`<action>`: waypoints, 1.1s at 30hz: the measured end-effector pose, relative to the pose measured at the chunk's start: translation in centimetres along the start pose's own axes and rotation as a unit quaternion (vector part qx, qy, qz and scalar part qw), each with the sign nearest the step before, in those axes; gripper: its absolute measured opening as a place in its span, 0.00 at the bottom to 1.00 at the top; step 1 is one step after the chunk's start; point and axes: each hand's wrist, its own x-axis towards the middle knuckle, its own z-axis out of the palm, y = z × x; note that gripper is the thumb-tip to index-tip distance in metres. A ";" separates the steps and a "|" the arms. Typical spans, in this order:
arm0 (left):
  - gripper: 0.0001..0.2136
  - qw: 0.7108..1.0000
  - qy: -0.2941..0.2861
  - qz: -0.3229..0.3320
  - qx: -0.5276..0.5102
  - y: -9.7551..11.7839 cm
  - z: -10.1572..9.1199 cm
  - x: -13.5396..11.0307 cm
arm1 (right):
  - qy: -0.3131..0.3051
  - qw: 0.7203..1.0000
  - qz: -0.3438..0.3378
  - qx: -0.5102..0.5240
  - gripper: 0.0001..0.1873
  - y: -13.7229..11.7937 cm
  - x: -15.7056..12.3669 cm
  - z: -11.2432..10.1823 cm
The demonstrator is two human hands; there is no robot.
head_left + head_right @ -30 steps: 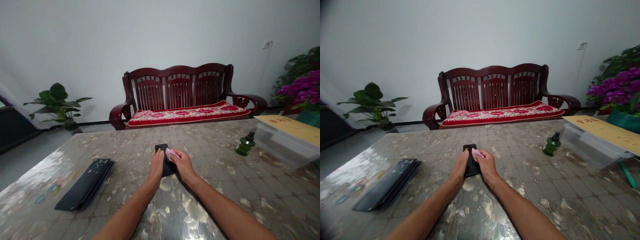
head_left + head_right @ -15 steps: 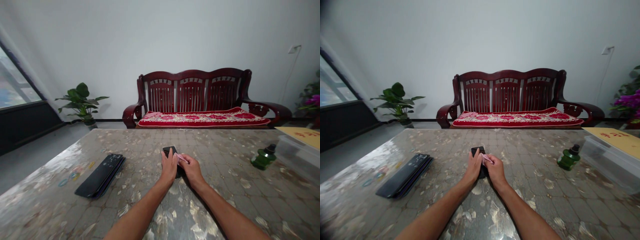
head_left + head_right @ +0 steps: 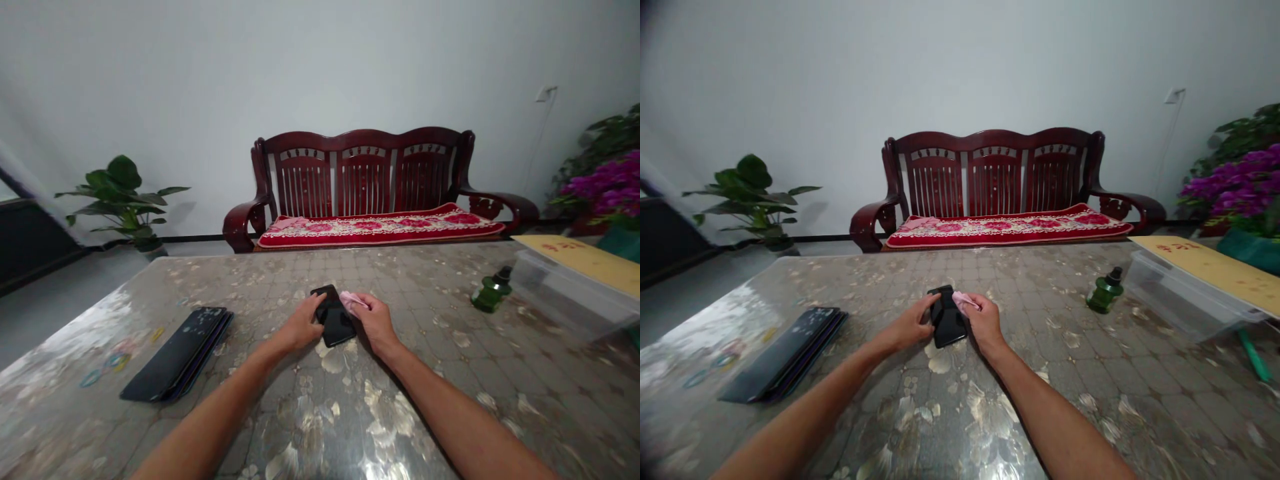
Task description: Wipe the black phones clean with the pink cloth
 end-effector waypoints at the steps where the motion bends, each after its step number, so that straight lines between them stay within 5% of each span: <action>1: 0.42 0.997 -0.039 0.025 0.064 -0.4 -0.8 0.1 | 0.002 1.000 -0.010 -0.012 0.17 0.0 0.0 -0.3; 6: 0.48 0.952 -0.114 0.129 0.254 -0.7 -3.7 2.1 | -0.004 0.985 -0.093 -0.144 0.11 -0.5 -0.3 -1.7; 13: 0.45 0.899 -0.213 0.158 0.348 1.2 -3.4 5.4 | -0.117 0.894 -0.221 -0.372 0.14 -1.9 -2.2 -2.4; 25: 0.41 0.934 -0.170 0.145 0.278 1.1 -2.6 5.3 | -0.181 0.768 -0.302 -0.535 0.13 -1.8 -5.5 -2.0; 33: 0.44 0.934 -0.154 0.081 0.312 0.7 -3.1 5.0 | -0.147 0.780 -0.281 -0.539 0.14 -1.4 -4.4 -2.6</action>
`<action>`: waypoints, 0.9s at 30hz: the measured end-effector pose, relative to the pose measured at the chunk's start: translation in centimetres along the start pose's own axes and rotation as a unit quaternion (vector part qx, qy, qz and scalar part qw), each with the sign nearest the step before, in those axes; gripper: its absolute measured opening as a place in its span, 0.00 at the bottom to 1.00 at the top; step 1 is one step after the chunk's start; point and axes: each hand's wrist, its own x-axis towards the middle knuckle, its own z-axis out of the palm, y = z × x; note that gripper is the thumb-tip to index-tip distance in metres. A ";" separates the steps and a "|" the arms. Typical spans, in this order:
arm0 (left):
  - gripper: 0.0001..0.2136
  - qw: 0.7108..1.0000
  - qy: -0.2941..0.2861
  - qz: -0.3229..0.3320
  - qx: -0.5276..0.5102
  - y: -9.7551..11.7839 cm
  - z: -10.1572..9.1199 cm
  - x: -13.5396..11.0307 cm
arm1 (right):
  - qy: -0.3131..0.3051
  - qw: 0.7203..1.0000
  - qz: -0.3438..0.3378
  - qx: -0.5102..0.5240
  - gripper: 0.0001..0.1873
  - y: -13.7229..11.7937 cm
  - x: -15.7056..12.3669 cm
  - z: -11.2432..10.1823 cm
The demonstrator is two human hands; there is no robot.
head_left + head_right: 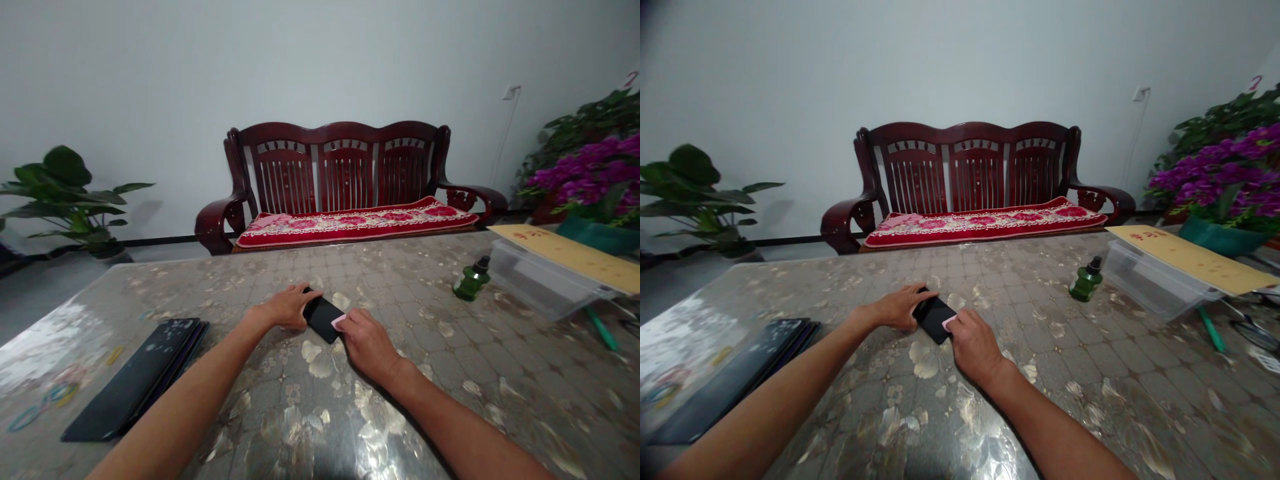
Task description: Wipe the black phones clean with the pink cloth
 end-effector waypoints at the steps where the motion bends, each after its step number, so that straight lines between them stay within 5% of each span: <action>1: 0.44 1.000 -0.006 -0.006 0.005 0.1 -0.2 -0.1 | -0.005 1.000 -0.012 0.010 0.14 0.1 0.0 0.1; 8: 0.42 0.998 0.010 -0.052 0.033 0.8 -0.5 -1.0 | 0.028 0.999 0.024 0.015 0.14 1.3 0.8 0.1; 14: 0.36 0.995 0.071 -0.072 0.016 0.6 1.2 -2.8 | 0.033 0.999 -0.011 0.032 0.15 2.1 1.4 0.0; 18: 0.35 0.989 0.101 -0.101 -0.029 0.7 2.2 -4.1 | 0.050 0.998 0.033 -0.022 0.15 2.3 1.5 -0.4; 27: 0.37 0.979 0.117 -0.034 -0.162 -1.2 3.0 -6.5 | 0.018 0.996 0.026 -0.083 0.13 0.5 1.2 -0.5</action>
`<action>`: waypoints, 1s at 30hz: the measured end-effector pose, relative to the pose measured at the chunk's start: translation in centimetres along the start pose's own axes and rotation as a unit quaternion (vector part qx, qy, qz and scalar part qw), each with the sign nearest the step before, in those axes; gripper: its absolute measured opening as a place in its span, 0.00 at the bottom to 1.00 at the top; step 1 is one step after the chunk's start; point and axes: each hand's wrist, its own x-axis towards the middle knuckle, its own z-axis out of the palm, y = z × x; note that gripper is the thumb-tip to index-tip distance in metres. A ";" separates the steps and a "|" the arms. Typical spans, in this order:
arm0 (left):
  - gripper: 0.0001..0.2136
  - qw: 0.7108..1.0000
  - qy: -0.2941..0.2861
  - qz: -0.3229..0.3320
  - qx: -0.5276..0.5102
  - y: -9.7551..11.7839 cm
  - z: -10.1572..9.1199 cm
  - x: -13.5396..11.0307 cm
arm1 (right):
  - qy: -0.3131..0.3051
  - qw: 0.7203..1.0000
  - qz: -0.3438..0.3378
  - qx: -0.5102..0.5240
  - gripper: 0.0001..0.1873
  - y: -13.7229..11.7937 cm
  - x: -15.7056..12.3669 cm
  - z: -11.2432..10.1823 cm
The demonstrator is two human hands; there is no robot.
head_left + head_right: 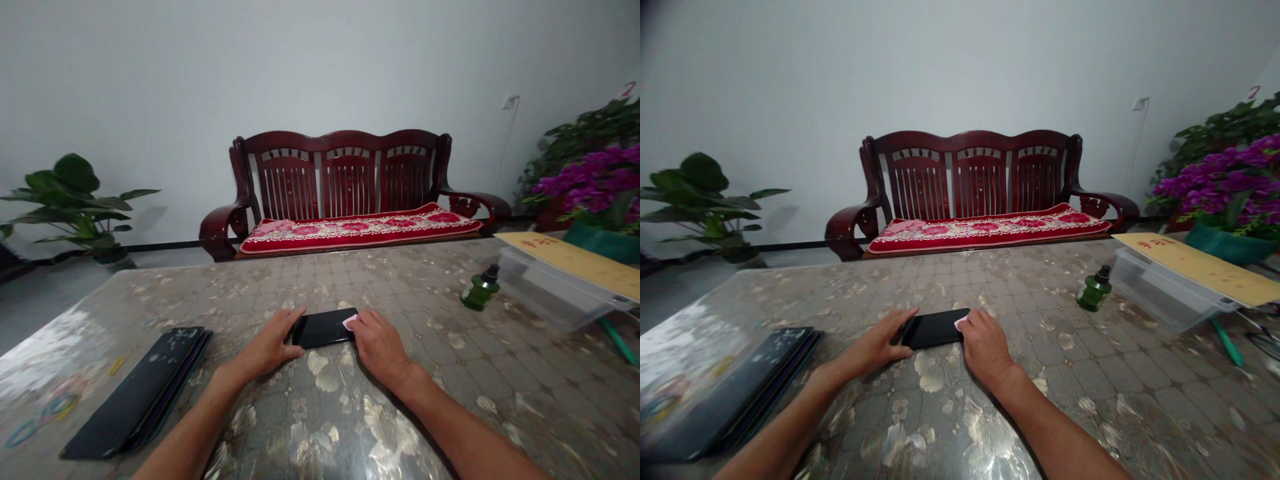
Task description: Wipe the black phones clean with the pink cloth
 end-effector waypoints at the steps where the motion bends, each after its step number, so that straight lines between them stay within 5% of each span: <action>1: 0.38 1.000 0.007 -0.003 -0.008 -0.1 0.1 -0.1 | -0.003 1.000 -0.017 0.006 0.13 -0.4 0.0 0.1; 5: 0.39 0.999 0.036 -0.004 -0.030 -0.1 0.6 -0.3 | -0.021 0.998 -0.066 0.011 0.12 -1.0 0.1 0.2; 11: 0.37 0.997 0.073 -0.010 -0.033 0.9 1.8 -0.2 | -0.007 0.998 0.016 -0.061 0.14 1.2 -0.2 -0.3; 19: 0.40 0.992 0.096 -0.017 -0.078 1.5 2.8 0.3 | -0.055 0.995 -0.079 -0.019 0.09 -2.5 -0.2 0.0; 26: 0.42 0.990 0.096 -0.026 -0.099 1.6 2.7 0.3 | -0.016 0.997 -0.014 -0.072 0.10 -0.6 0.1 0.1; 30: 0.42 0.990 0.105 -0.020 -0.093 1.3 3.0 0.5 | -0.035 0.996 -0.064 -0.048 0.08 -2.1 0.2 0.5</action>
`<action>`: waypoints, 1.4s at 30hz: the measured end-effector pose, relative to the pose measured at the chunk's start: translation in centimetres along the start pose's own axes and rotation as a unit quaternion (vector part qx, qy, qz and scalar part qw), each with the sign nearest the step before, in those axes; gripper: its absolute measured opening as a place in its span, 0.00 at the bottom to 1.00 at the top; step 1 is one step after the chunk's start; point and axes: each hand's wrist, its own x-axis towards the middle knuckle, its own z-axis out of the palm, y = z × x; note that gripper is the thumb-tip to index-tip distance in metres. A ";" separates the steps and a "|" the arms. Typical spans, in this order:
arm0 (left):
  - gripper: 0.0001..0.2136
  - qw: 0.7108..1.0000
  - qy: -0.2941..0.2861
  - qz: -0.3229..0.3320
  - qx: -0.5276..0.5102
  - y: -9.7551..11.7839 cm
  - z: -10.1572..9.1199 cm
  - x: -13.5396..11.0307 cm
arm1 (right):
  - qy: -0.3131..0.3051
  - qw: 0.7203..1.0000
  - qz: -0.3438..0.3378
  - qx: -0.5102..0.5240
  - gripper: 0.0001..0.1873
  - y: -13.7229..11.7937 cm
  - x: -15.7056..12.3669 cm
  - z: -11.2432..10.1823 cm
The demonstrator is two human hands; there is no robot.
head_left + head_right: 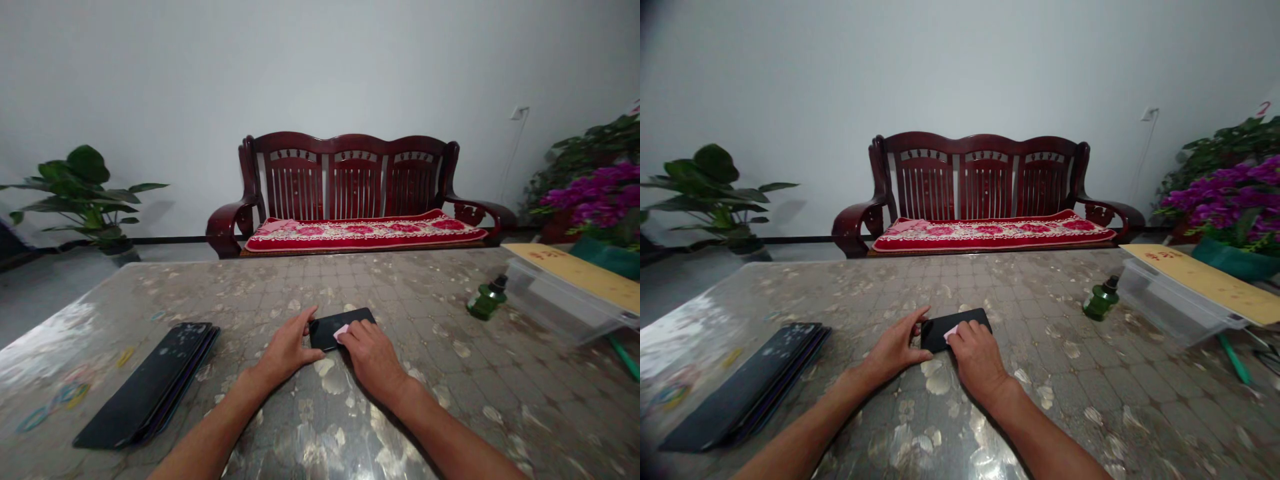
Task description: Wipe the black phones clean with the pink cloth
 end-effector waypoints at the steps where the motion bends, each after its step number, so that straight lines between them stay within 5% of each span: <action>1: 0.42 1.000 0.003 0.003 0.001 -0.1 0.1 0.0 | -0.008 1.000 -0.017 0.008 0.07 -0.4 0.1 0.0; 4: 0.41 1.000 0.003 0.011 0.010 -0.4 0.2 -0.1 | -0.020 1.000 -0.021 0.008 0.08 -0.4 0.3 -0.2; 10: 0.35 0.991 -0.040 0.067 0.107 0.3 -0.7 -0.5 | -0.002 0.997 0.078 -0.028 0.11 2.1 -0.2 -0.8; 14: 0.30 0.977 -0.078 0.102 0.172 1.2 -1.3 -0.5 | 0.004 1.000 0.011 0.012 0.10 1.3 -0.4 -0.7; 26: 0.17 0.961 -0.096 0.071 0.251 2.4 -1.6 0.5 | 0.149 0.983 0.099 0.033 0.12 4.5 -0.9 -1.3; 36: 0.18 0.965 -0.093 0.075 0.233 2.5 -1.7 0.7 | 0.141 0.989 -0.012 0.036 0.13 0.6 1.1 -0.3; 42: 0.18 0.967 -0.088 0.063 0.232 2.3 -1.7 0.8 | 0.154 0.988 0.010 0.019 0.11 2.6 0.6 -0.8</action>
